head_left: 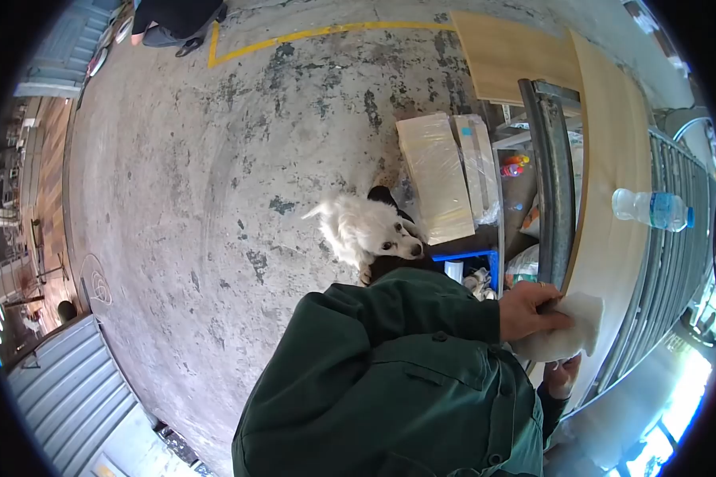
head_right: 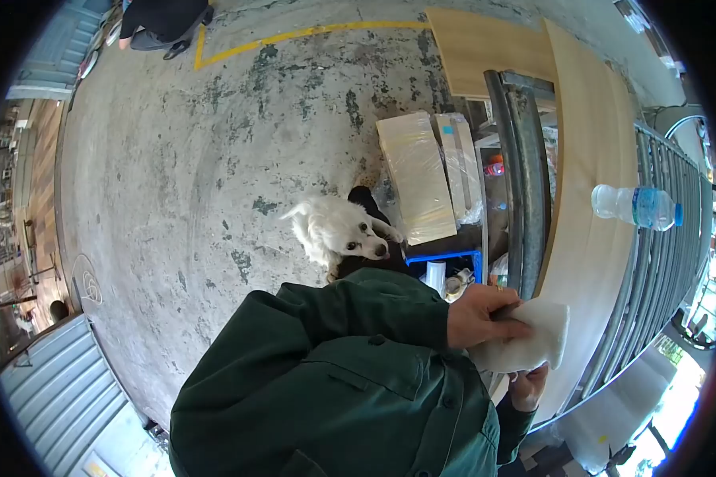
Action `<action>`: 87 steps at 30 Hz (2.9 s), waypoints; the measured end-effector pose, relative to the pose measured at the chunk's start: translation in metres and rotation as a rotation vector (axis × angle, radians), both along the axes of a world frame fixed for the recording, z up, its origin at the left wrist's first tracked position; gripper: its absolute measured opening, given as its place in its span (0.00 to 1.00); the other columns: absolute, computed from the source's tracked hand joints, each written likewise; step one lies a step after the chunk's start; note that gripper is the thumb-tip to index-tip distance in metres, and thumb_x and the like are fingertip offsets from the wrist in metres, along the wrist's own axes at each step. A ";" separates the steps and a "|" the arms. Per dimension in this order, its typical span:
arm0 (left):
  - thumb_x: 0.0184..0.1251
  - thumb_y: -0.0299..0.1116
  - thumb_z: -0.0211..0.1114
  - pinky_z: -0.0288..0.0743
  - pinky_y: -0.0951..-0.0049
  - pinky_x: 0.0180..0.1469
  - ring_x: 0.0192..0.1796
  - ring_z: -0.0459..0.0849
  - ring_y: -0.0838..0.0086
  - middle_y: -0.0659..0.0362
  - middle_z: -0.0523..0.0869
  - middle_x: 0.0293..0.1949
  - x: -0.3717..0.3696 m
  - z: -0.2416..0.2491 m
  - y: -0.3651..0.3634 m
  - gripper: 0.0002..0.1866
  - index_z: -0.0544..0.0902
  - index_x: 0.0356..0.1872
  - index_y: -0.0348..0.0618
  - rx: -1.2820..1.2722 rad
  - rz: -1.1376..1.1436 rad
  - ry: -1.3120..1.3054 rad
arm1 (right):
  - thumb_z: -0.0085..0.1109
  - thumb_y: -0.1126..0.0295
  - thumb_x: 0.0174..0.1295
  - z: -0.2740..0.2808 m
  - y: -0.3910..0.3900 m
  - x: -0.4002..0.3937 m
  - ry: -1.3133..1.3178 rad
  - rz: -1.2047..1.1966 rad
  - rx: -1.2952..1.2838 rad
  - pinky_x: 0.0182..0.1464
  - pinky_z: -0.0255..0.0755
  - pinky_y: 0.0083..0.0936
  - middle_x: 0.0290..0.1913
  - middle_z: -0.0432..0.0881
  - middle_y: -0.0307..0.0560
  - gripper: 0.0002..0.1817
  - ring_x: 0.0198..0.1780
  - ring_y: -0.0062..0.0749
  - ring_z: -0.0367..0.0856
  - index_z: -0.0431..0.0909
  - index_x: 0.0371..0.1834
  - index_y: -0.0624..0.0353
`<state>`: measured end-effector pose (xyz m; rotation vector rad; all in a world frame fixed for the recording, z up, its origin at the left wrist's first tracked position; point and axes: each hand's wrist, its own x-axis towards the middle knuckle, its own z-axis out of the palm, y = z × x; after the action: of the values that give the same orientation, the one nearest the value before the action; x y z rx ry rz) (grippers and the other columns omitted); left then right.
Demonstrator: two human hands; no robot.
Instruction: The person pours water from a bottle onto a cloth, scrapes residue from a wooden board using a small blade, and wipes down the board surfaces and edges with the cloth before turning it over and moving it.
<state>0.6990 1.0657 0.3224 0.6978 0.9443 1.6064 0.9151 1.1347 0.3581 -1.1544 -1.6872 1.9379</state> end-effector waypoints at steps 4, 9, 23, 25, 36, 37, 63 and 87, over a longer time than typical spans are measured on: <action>0.51 0.37 0.67 0.67 0.77 0.31 0.28 0.75 0.79 0.58 0.78 0.23 0.007 0.001 0.000 0.14 0.78 0.33 0.36 0.019 -0.068 -0.224 | 0.56 0.71 0.53 -0.012 0.002 0.020 -0.304 -0.008 0.810 0.41 0.70 0.25 0.37 0.77 0.46 0.19 0.36 0.29 0.76 0.68 0.47 0.67; 0.48 0.39 0.69 0.67 0.78 0.32 0.33 0.75 0.77 0.57 0.77 0.33 0.011 -0.016 0.008 0.20 0.78 0.39 0.36 0.068 -0.172 0.145 | 0.48 0.63 0.60 -0.008 -0.001 0.009 -0.156 -0.561 0.383 0.39 0.69 0.28 0.39 0.75 0.46 0.17 0.37 0.32 0.75 0.70 0.45 0.66; 0.39 0.42 0.73 0.69 0.70 0.35 0.34 0.79 0.63 0.56 0.78 0.30 -0.018 -0.015 -0.004 0.25 0.77 0.38 0.39 0.146 -0.255 0.328 | 0.49 0.59 0.61 -0.002 -0.016 -0.045 -0.139 -0.303 0.233 0.39 0.69 0.24 0.31 0.77 0.44 0.17 0.36 0.30 0.75 0.72 0.39 0.66; 0.42 0.39 0.70 0.70 0.68 0.32 0.31 0.79 0.62 0.56 0.78 0.27 -0.018 -0.019 -0.011 0.19 0.76 0.34 0.41 0.181 -0.038 0.455 | 0.50 0.60 0.60 -0.017 -0.002 -0.053 0.107 -0.310 -0.060 0.38 0.70 0.25 0.30 0.76 0.43 0.15 0.36 0.30 0.75 0.71 0.37 0.63; 0.41 0.25 0.67 0.69 0.67 0.28 0.28 0.77 0.62 0.58 0.75 0.26 -0.042 0.001 -0.054 0.12 0.73 0.27 0.41 0.441 -0.055 0.484 | 0.58 0.71 0.52 -0.173 -0.049 -0.213 -0.222 0.497 -0.322 0.28 0.66 0.14 0.25 0.79 0.40 0.08 0.24 0.17 0.73 0.78 0.32 0.64; 0.41 0.26 0.67 0.69 0.67 0.28 0.28 0.77 0.62 0.58 0.75 0.26 -0.045 -0.001 -0.056 0.12 0.74 0.27 0.41 0.444 -0.053 0.482 | 0.59 0.71 0.50 -0.192 -0.060 -0.222 -0.228 0.522 -0.245 0.29 0.67 0.15 0.25 0.79 0.42 0.08 0.25 0.18 0.74 0.78 0.31 0.64; 0.43 0.23 0.67 0.69 0.74 0.29 0.28 0.78 0.66 0.58 0.77 0.27 -0.109 -0.013 -0.081 0.11 0.76 0.29 0.39 0.173 -0.091 0.406 | 0.57 0.82 0.46 -0.247 -0.131 -0.304 -0.403 0.188 -0.978 0.23 0.75 0.26 0.25 0.78 0.50 0.05 0.24 0.36 0.80 0.72 0.26 0.65; 0.55 0.33 0.64 0.69 0.79 0.34 0.30 0.75 0.81 0.58 0.78 0.26 -0.038 0.018 0.005 0.11 0.76 0.35 0.38 -0.096 -0.125 0.514 | 0.59 0.34 0.36 -0.014 -0.002 -0.071 0.243 -0.093 0.192 0.55 0.62 0.34 0.54 0.69 0.55 0.48 0.53 0.41 0.70 0.69 0.51 0.67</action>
<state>0.6614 1.0707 0.3400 1.1087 1.3081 1.2820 0.8441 1.1332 0.3446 -0.8726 -1.6186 1.7377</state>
